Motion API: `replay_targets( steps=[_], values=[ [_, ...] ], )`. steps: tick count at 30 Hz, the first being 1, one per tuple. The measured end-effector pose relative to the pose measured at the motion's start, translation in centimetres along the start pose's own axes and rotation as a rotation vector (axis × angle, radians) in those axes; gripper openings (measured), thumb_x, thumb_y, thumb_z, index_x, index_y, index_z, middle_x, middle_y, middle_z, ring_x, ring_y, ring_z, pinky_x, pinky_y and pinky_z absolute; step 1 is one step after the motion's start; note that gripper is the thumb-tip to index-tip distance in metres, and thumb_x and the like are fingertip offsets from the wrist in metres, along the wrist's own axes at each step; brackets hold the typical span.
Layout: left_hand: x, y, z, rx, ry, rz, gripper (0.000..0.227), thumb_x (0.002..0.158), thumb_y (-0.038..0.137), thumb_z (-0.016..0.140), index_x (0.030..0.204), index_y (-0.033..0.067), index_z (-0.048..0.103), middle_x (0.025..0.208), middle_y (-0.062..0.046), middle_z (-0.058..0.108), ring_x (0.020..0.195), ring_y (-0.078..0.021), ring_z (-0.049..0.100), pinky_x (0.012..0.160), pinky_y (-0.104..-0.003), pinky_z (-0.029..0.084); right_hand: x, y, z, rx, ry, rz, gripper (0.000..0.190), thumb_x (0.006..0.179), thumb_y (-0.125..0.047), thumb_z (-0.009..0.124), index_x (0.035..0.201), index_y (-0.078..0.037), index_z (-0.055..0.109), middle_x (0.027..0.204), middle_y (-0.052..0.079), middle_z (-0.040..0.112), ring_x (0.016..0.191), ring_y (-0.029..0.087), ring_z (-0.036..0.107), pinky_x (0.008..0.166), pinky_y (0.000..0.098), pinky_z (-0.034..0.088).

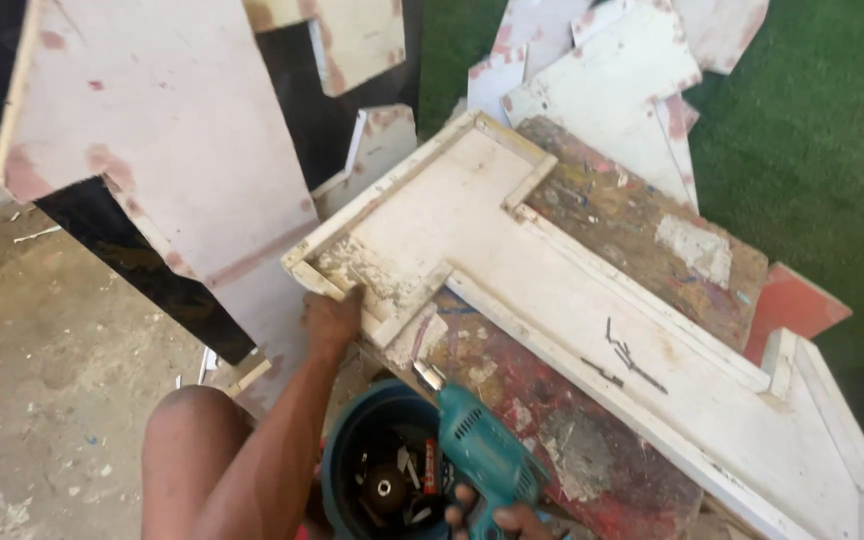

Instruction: Assembling a wooden T-shaped structure using a power drill and screws

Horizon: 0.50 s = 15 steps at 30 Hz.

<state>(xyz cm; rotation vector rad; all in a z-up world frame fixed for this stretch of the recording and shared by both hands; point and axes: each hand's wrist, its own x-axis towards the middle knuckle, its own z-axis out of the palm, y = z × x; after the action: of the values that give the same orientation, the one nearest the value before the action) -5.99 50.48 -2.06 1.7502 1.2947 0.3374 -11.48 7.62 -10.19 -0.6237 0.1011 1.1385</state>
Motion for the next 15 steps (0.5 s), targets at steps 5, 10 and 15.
replay_targets(
  steps=[5, 10, 15],
  values=[
    [-1.2, 3.9, -0.7, -0.423, 0.061, -0.182, 0.061, 0.096, 0.034, 0.069, 0.129, -0.0103, 0.043, 0.11, -0.024, 0.063, 0.09, -0.0333, 0.069, 0.078, -0.04, 0.059, 1.4, -0.7, 4.2, 0.154, 0.034, -0.012, 0.078, 0.075, -0.01, 0.059, 0.15, 0.006, 0.041, 0.118, 0.03, 0.068, 0.099, 0.042, 0.07, 0.079, 0.0509, 0.062],
    [-1.7, 3.3, 0.0, -0.29, 0.187, -0.103, 0.056, 0.1, 0.033, 0.066, 0.126, -0.0106, 0.043, 0.116, -0.029, 0.062, 0.1, -0.0391, 0.069, 0.094, -0.046, 0.056, 0.8, -0.5, 6.0, 0.221, 0.101, -0.046, 0.084, 0.075, -0.009, 0.056, 0.155, 0.006, 0.037, 0.116, 0.026, 0.068, 0.098, 0.04, 0.07, 0.075, 0.0476, 0.061],
    [-0.4, 2.8, 0.9, -0.202, 0.248, -0.101, 0.061, 0.098, 0.039, 0.067, 0.123, -0.0127, 0.047, 0.114, -0.031, 0.063, 0.101, -0.0425, 0.066, 0.095, -0.048, 0.052, 1.6, -0.4, 5.9, 0.222, 0.084, -0.031, 0.077, 0.072, -0.009, 0.058, 0.145, 0.01, 0.045, 0.115, 0.025, 0.066, 0.093, 0.041, 0.068, 0.069, 0.0461, 0.06]
  ],
)
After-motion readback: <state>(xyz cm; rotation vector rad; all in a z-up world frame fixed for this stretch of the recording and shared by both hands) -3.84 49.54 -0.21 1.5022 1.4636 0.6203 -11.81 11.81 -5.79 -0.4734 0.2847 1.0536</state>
